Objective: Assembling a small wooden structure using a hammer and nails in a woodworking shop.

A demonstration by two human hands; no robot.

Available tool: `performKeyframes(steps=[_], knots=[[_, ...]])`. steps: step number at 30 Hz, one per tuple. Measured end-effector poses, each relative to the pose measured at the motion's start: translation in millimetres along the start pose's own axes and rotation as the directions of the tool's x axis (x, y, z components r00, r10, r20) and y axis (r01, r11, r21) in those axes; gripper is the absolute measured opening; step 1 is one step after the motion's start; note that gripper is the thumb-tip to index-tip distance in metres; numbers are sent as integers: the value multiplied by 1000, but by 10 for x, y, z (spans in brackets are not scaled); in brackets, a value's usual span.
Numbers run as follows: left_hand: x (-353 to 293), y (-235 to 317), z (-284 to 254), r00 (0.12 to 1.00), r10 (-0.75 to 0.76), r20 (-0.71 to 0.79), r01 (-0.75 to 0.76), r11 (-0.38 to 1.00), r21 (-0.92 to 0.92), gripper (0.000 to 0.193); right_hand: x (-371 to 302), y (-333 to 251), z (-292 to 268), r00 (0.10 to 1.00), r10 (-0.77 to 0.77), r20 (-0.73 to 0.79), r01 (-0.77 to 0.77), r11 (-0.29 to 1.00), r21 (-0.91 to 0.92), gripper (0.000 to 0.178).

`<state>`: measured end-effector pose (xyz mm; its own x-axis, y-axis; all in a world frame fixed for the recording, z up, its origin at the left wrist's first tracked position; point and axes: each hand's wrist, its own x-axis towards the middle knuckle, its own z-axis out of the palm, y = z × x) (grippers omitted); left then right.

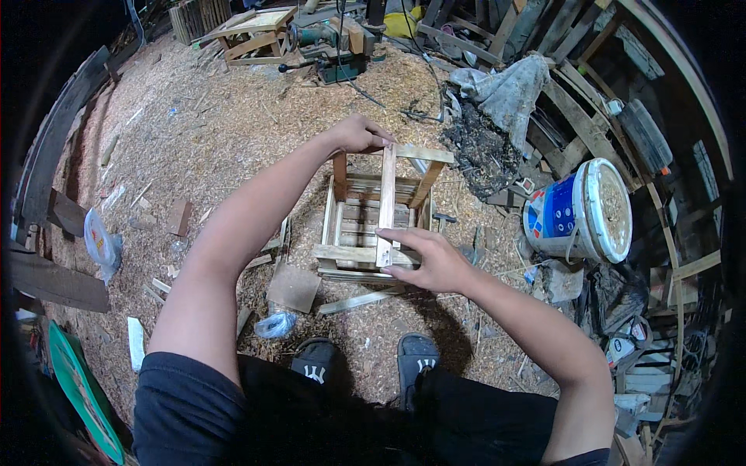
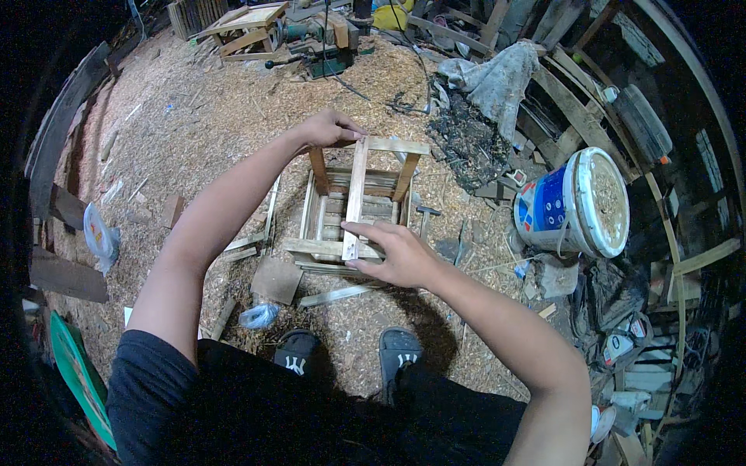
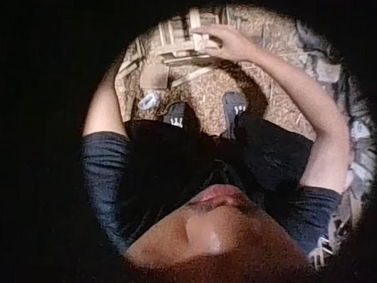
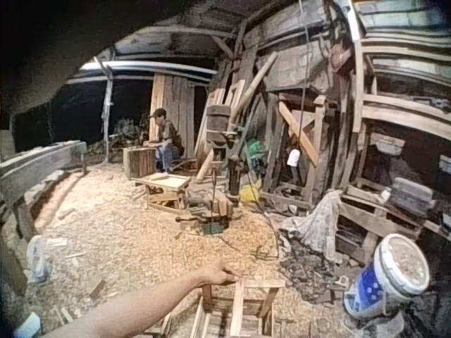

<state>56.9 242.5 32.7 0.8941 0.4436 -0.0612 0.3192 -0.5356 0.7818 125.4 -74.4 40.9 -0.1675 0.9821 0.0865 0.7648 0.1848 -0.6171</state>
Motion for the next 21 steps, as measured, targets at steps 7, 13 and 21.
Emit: performKeyframes(steps=[7, 13, 21], knots=[[-4, 23, 4, 999, -31, -9, 31, 999, -30, 27, -7, -36, -24, 1000, 6, -9, -5, 1000, 19, 64], [7, 32, 12, 998, -64, -25, 63, 998, -31, 25, 0, -25, -18, 1000, -10, -10, 10, 1000, 10, 64], [28, 128, 48, 997, -69, -46, 66, 996, -51, 21, -23, -8, -25, 999, -17, -28, 17, 1000, 10, 64]])
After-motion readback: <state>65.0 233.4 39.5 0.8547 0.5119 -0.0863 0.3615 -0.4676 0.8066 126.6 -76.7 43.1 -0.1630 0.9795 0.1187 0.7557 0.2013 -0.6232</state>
